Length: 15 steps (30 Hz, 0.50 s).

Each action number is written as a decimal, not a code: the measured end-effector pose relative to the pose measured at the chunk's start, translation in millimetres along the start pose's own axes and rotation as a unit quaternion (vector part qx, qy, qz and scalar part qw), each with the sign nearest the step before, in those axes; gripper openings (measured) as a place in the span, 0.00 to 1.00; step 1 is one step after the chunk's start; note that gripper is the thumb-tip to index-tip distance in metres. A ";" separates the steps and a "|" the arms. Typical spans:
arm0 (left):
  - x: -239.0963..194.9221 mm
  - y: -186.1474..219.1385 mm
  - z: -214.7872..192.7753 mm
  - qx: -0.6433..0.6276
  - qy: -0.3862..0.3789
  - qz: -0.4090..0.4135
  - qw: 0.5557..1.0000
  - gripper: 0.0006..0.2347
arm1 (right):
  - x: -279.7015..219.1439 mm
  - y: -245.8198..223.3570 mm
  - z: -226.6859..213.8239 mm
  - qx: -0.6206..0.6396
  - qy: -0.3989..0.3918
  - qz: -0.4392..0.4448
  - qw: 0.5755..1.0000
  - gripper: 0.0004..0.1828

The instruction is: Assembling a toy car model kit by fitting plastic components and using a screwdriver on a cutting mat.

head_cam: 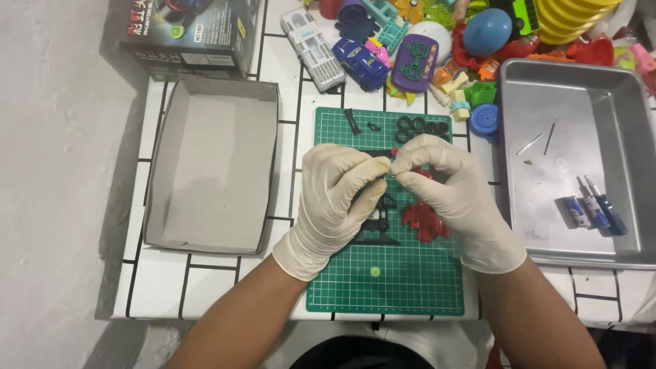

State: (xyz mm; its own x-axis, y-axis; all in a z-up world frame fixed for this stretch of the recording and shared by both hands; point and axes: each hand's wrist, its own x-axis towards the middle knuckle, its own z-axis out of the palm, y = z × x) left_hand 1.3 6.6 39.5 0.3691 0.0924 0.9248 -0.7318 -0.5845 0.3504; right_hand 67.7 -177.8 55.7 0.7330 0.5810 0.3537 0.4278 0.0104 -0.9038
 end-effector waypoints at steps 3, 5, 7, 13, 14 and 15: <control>-1.2 -5.4 4.0 0.005 0.005 0.025 1.000 0.05 | 1.3 -4.1 4.2 0.014 0.020 0.008 1.000 0.02; -1.8 -5.2 3.8 0.012 0.007 0.021 1.000 0.04 | 0.8 -5.3 6.5 0.009 0.021 0.012 1.000 0.02; -2.4 -4.3 4.0 0.020 0.009 0.016 1.000 0.03 | 0.2 -8.6 9.0 0.004 0.022 0.017 1.000 0.03; 2.7 -0.7 4.5 0.029 0.028 0.021 0.999 0.04 | 0.0 -13.7 13.1 0.006 0.022 0.046 0.999 0.03; -1.2 -2.5 5.5 0.021 0.024 0.009 0.999 0.03 | 0.4 -15.0 12.9 0.015 0.022 0.056 0.998 0.03; -5.1 -4.2 6.5 0.013 0.021 -0.003 1.000 0.02 | 0.8 -16.4 12.9 0.024 0.022 0.066 0.997 0.04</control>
State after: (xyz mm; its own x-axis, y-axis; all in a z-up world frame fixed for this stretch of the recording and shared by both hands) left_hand 6.2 3.4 32.3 0.3487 0.1283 0.9284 -0.7146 -0.6045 0.3519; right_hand 54.5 -167.0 67.7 0.8045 0.5431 0.2404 0.3009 -0.0238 -0.9534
